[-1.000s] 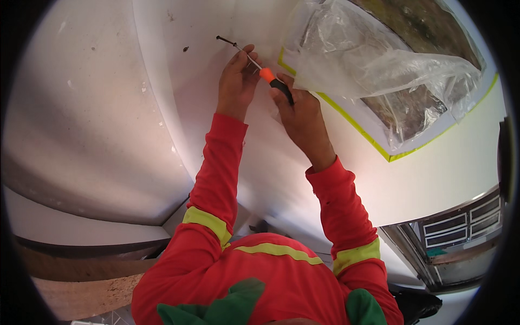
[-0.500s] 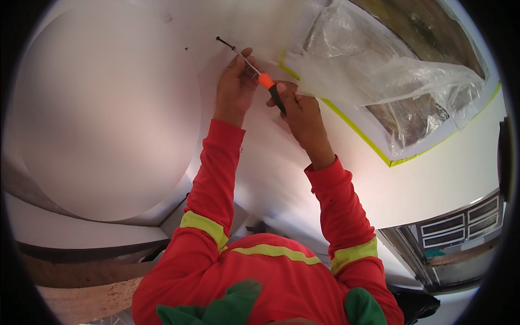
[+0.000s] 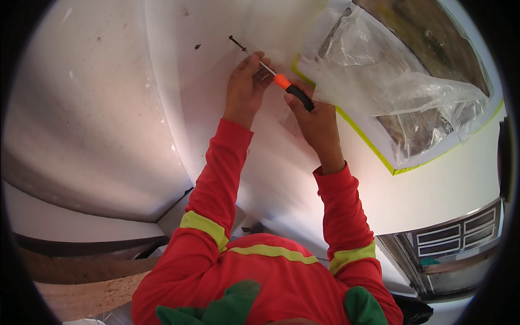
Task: The person positions a white wall panel against a wall and uses a screwdriver to drive screws into pre-drilled holes to secure it. The person repeatedly retrieves screws from a nearby surface and fastens them into the panel.
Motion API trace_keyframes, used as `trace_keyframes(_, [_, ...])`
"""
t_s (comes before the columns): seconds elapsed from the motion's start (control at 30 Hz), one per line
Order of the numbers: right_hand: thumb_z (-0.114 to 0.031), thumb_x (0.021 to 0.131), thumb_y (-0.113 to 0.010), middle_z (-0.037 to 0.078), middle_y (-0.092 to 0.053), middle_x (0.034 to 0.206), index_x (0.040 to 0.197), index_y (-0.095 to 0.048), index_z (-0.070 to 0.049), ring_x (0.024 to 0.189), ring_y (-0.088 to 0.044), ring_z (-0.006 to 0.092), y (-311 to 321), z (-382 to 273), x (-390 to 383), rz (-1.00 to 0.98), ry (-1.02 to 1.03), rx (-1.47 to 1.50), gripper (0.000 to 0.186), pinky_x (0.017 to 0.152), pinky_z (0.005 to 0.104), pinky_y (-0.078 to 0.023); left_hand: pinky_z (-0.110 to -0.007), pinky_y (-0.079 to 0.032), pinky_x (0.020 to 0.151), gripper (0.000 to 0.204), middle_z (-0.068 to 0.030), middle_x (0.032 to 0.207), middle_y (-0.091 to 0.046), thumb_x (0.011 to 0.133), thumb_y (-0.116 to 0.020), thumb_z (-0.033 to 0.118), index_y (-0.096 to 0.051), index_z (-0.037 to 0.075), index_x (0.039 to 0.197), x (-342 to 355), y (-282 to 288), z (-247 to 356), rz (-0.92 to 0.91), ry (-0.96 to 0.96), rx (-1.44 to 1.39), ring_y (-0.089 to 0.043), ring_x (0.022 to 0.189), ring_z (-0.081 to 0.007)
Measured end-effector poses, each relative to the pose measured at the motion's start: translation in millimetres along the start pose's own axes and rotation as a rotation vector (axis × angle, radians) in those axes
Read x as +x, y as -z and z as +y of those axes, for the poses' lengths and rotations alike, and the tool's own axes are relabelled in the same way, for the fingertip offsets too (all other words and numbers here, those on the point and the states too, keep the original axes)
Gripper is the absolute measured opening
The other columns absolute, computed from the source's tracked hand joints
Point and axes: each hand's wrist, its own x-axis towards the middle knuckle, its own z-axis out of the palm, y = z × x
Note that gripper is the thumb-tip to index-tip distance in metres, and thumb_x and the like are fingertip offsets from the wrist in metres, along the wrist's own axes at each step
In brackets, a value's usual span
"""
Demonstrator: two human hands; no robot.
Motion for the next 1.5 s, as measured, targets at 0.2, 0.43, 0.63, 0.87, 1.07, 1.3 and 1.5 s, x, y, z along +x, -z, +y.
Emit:
trace_keyframes(0.2, [-0.014, 0.088, -0.078, 0.01, -0.07, 0.098, 0.132, -0.068, -0.019, 0.082, -0.069, 0.0322, -3.3, -13.9, 0.4, 0.175, 0.46, -0.656, 0.046, 0.074, 0.0409, -0.056, -0.038, -0.056, 0.089, 0.032, -0.0072, 0.109, -0.068, 0.105, -0.066, 0.03, -0.061, 0.004, 0.124, 7.6, 4.1, -4.5, -0.042, -0.028, -0.107, -0.067, 0.101, -0.0219])
trace_keyframes(0.43, [-0.014, 0.09, -0.077, 0.011, -0.071, 0.102, 0.13, -0.069, -0.019, 0.086, -0.07, 0.0321, 0.3, -15.8, -10.6, -0.007, 0.253, -0.713, 0.042, 0.07, 0.0421, -0.056, -0.039, -0.056, 0.087, 0.023, -0.0078, 0.099, -0.068, 0.104, -0.068, 0.03, -0.062, 0.007, 0.107, 36.5, 7.5, 14.3, 0.13, -0.049, -0.089, -0.065, 0.092, -0.021])
trace_keyframes(0.63, [-0.008, 0.093, -0.073, 0.012, -0.068, 0.103, 0.132, -0.068, -0.01, 0.083, -0.07, 0.0288, 17.7, -6.0, -36.7, 0.081, 0.291, -0.452, 0.04, 0.07, 0.0388, -0.057, -0.036, -0.058, 0.084, 0.023, -0.008, 0.095, -0.067, 0.103, -0.069, 0.026, -0.065, 0.004, 0.103, 37.4, 4.1, 23.3, 0.173, 0.027, -0.035, -0.066, 0.091, -0.0213])
trace_keyframes(0.87, [-0.005, 0.09, -0.075, 0.012, -0.067, 0.105, 0.133, -0.066, -0.009, 0.083, -0.071, 0.0262, 44.0, 8.1, -85.6, -0.014, 0.218, -0.228, 0.044, 0.069, 0.0369, -0.058, -0.036, -0.06, 0.082, 0.019, -0.0087, 0.098, -0.066, 0.108, -0.06, 0.02, -0.064, 0.002, 0.104, 32.9, -3.3, 27.3, 0.113, 0.005, -0.052, -0.065, 0.09, -0.0222])
trace_keyframes(1.07, [0.001, 0.086, -0.076, 0.013, -0.068, 0.102, 0.132, -0.066, -0.005, 0.083, -0.07, 0.0287, 62.2, 36.8, -119.3, -0.077, 0.242, -0.135, 0.047, 0.067, 0.0376, -0.057, -0.035, -0.059, 0.077, 0.019, -0.0083, 0.096, -0.064, 0.109, -0.056, 0.019, -0.062, 0.001, 0.104, 54.4, 16.2, 24.6, 0.158, -0.101, -0.022, -0.064, 0.087, -0.0231])
trace_keyframes(1.3, [0.0, 0.087, -0.077, 0.013, -0.067, 0.101, 0.133, -0.067, -0.007, 0.083, -0.069, 0.0285, 75.9, 68.7, -141.5, -0.115, 0.158, -0.061, 0.047, 0.067, 0.0378, -0.056, -0.035, -0.06, 0.077, 0.02, -0.0071, 0.093, -0.063, 0.109, -0.056, 0.019, -0.063, 0.0, 0.103, 47.3, 8.3, 22.8, 0.201, -0.16, 0.038, -0.063, 0.086, -0.0222])
trace_keyframes(1.5, [-0.002, 0.088, -0.076, 0.012, -0.066, 0.101, 0.134, -0.066, -0.009, 0.082, -0.069, 0.0287, 84.5, 90.2, -148.7, -0.152, 0.145, -0.038, 0.047, 0.069, 0.0381, -0.056, -0.032, -0.06, 0.077, 0.019, -0.0066, 0.092, -0.063, 0.109, -0.056, 0.018, -0.062, 0.001, 0.103, 43.1, -0.5, 18.5, 0.293, -0.182, 0.064, -0.063, 0.087, -0.0207])
